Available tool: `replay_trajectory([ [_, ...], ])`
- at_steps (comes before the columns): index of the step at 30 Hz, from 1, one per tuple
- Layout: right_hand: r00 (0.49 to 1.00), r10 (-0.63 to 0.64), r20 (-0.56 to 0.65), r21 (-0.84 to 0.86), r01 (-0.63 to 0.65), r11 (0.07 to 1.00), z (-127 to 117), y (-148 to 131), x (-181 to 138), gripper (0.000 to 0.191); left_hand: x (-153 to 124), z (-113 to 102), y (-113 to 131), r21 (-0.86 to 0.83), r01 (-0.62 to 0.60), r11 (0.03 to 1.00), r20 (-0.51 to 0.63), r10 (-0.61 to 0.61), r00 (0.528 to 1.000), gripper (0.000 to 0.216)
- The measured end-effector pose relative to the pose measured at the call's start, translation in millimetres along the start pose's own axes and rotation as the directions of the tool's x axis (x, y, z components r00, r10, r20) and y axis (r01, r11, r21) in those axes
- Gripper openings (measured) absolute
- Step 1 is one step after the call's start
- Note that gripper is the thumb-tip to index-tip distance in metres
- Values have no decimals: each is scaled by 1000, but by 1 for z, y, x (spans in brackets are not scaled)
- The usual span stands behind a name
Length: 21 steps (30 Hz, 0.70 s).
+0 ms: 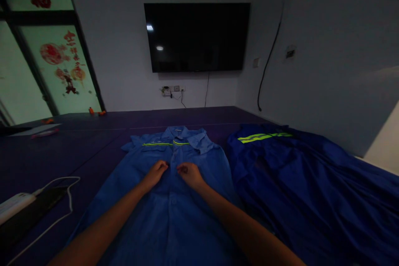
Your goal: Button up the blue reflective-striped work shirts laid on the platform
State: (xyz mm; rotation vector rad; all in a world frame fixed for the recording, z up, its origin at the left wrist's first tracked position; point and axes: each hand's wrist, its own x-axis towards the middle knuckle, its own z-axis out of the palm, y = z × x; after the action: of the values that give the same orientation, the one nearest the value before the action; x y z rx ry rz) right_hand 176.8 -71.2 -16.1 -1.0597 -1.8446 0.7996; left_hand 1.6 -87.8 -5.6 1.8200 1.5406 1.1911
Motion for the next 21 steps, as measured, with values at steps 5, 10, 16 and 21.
replay_trajectory([
  [5,998,-56,17,-99,57,993,-4,-9,-10,19,-17,-2,8,26,-94,995,3,94,996,19],
  [10,991,-95,97,-323,122,938,-1,-19,-9,23,-19,5,12,117,-141,983,0,142,990,18],
  [16,991,-60,123,-429,108,897,2,-25,-12,24,-13,14,15,224,-160,961,-16,168,986,10],
  [21,993,-36,115,-446,84,891,1,-26,-13,22,-13,17,16,269,-150,951,-22,162,987,14],
])
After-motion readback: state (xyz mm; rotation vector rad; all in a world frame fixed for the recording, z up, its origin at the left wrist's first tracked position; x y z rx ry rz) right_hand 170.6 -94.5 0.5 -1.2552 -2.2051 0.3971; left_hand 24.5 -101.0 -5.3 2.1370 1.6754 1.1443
